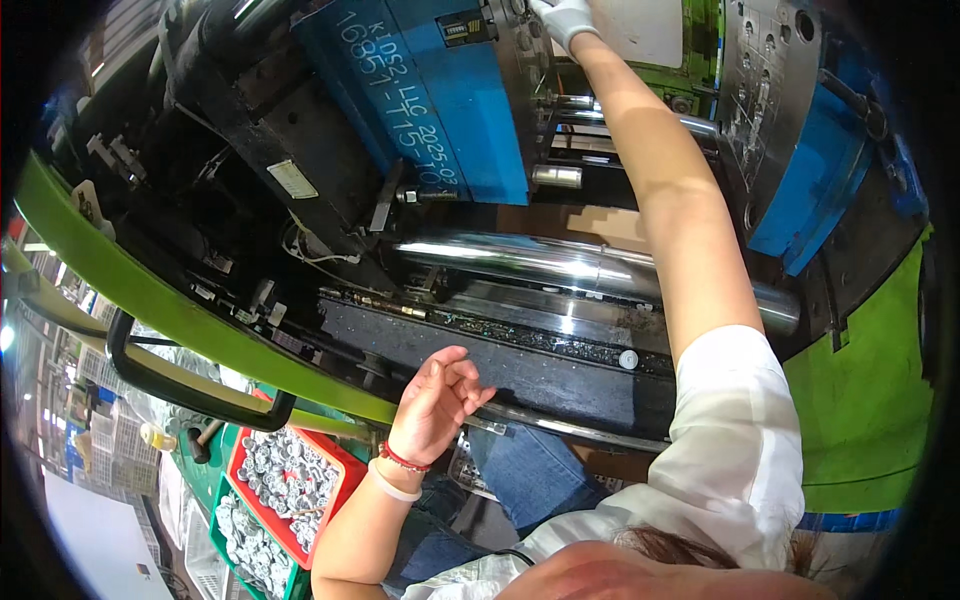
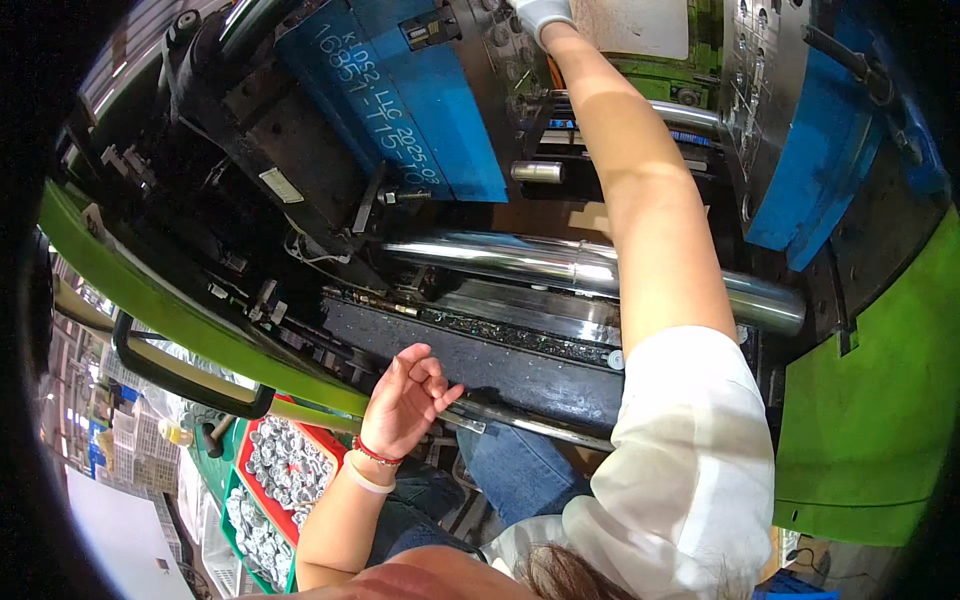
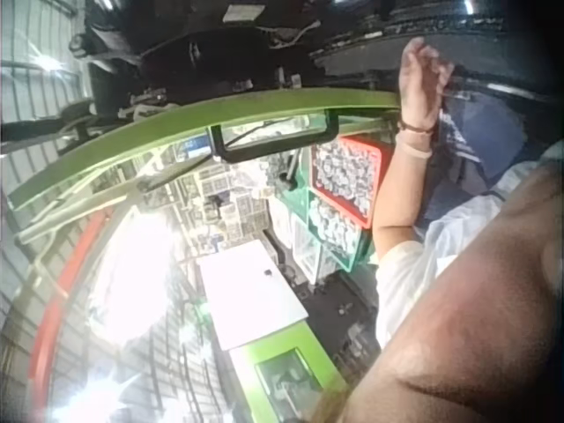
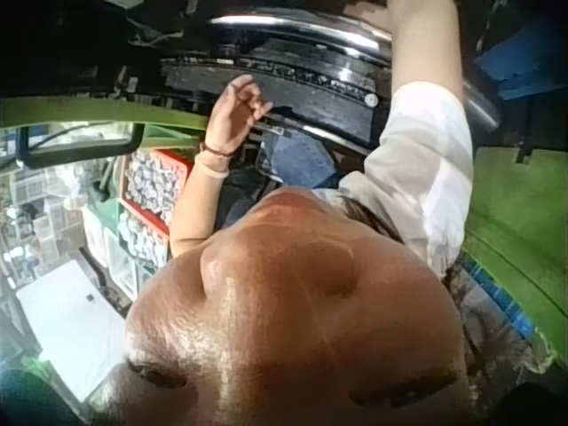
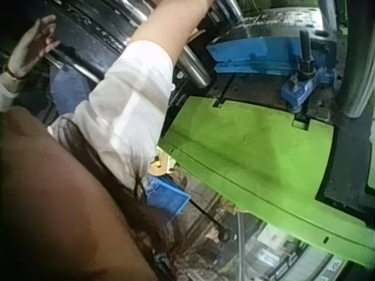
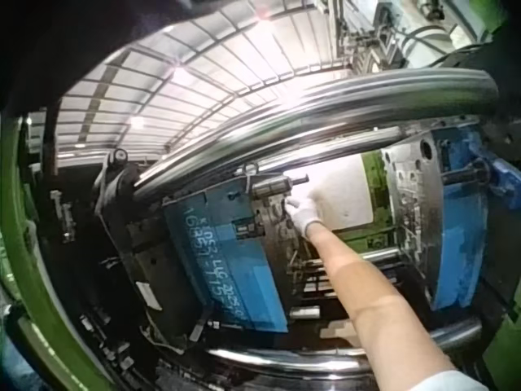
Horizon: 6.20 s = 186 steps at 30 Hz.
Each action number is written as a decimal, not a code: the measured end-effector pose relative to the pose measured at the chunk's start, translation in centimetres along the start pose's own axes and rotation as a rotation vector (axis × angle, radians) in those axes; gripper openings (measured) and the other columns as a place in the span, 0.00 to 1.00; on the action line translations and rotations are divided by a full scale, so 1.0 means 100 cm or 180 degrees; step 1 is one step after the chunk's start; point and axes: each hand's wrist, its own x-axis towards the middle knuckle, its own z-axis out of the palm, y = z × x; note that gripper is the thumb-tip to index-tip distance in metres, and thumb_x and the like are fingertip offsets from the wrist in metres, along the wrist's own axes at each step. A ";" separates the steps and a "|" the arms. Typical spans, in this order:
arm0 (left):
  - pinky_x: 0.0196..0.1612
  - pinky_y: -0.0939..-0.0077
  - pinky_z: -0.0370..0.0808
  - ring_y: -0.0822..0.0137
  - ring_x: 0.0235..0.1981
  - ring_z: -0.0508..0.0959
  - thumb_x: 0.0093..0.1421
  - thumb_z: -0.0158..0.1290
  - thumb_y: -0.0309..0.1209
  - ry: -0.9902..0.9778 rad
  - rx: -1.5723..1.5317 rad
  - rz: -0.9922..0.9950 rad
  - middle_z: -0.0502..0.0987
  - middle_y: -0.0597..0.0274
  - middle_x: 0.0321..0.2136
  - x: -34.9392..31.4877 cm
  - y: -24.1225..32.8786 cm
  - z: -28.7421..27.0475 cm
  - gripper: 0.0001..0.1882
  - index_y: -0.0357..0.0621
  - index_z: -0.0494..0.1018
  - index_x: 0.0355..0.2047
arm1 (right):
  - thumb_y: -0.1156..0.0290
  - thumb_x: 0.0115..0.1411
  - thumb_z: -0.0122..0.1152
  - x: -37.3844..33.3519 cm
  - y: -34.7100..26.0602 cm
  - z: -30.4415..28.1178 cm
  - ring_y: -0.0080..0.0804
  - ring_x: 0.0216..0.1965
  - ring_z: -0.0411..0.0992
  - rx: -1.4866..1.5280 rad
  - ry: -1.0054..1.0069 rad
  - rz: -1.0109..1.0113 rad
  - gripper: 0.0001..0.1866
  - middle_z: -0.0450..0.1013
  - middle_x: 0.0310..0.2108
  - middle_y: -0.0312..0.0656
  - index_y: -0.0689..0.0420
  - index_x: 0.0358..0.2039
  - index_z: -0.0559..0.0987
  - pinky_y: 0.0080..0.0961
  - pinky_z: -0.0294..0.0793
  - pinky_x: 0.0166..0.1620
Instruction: Operating an injection molding machine by removing, cleaning, and inspecting plastic parts.
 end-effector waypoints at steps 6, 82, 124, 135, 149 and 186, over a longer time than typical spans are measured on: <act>0.57 0.57 0.72 0.69 0.37 0.75 0.68 0.47 0.45 0.0000 -0.0038 -0.0001 0.75 0.65 0.39 -0.001 0.000 0.002 0.20 0.48 0.69 0.54 | 0.63 0.58 0.61 -0.004 -0.012 -0.003 0.41 0.39 0.78 -0.0270 -0.0156 0.0116 0.15 0.79 0.36 0.51 0.51 0.45 0.82 0.33 0.75 0.44; 0.42 0.52 0.75 0.46 0.43 0.78 0.63 0.50 0.45 0.5462 0.5400 -0.0860 0.78 0.45 0.40 -0.497 0.089 -0.293 0.21 0.50 0.71 0.52 | 0.68 0.69 0.46 -0.575 -0.276 -0.107 0.26 0.29 0.71 0.3706 -0.3723 0.5101 0.11 0.73 0.31 0.37 0.56 0.48 0.72 0.24 0.73 0.34; 0.20 0.83 0.68 0.77 0.19 0.72 0.67 0.49 0.40 0.2608 0.2621 0.0818 0.75 0.67 0.23 -0.291 0.063 -0.044 0.15 0.40 0.75 0.37 | 0.72 0.67 0.52 -0.486 -0.401 -0.099 0.24 0.33 0.73 0.3807 -0.2988 0.3777 0.07 0.74 0.35 0.39 0.61 0.42 0.74 0.21 0.72 0.35; 0.16 0.83 0.69 0.74 0.18 0.72 0.64 0.51 0.45 0.5298 0.1212 0.0867 0.75 0.66 0.25 -0.448 0.077 -0.202 0.16 0.44 0.71 0.34 | 0.72 0.66 0.54 -0.499 -0.394 -0.096 0.25 0.33 0.75 0.4083 -0.3177 0.3898 0.04 0.75 0.33 0.40 0.58 0.37 0.75 0.22 0.76 0.38; 0.20 0.86 0.66 0.81 0.17 0.69 0.65 0.55 0.36 0.1236 0.2188 0.0717 0.74 0.70 0.21 -0.143 0.037 0.046 0.12 0.38 0.74 0.33 | 0.70 0.65 0.59 -0.485 -0.399 -0.107 0.18 0.34 0.71 0.3788 -0.1584 0.2882 0.06 0.75 0.35 0.35 0.58 0.38 0.74 0.18 0.73 0.42; 0.20 0.83 0.66 0.73 0.18 0.69 0.70 0.45 0.37 0.0347 0.1089 0.0000 0.72 0.63 0.28 -0.108 0.017 0.025 0.15 0.40 0.68 0.50 | 0.68 0.56 0.67 -0.286 -0.235 -0.140 0.29 0.44 0.75 0.1959 -0.1504 0.1151 0.24 0.75 0.43 0.45 0.65 0.51 0.73 0.25 0.78 0.45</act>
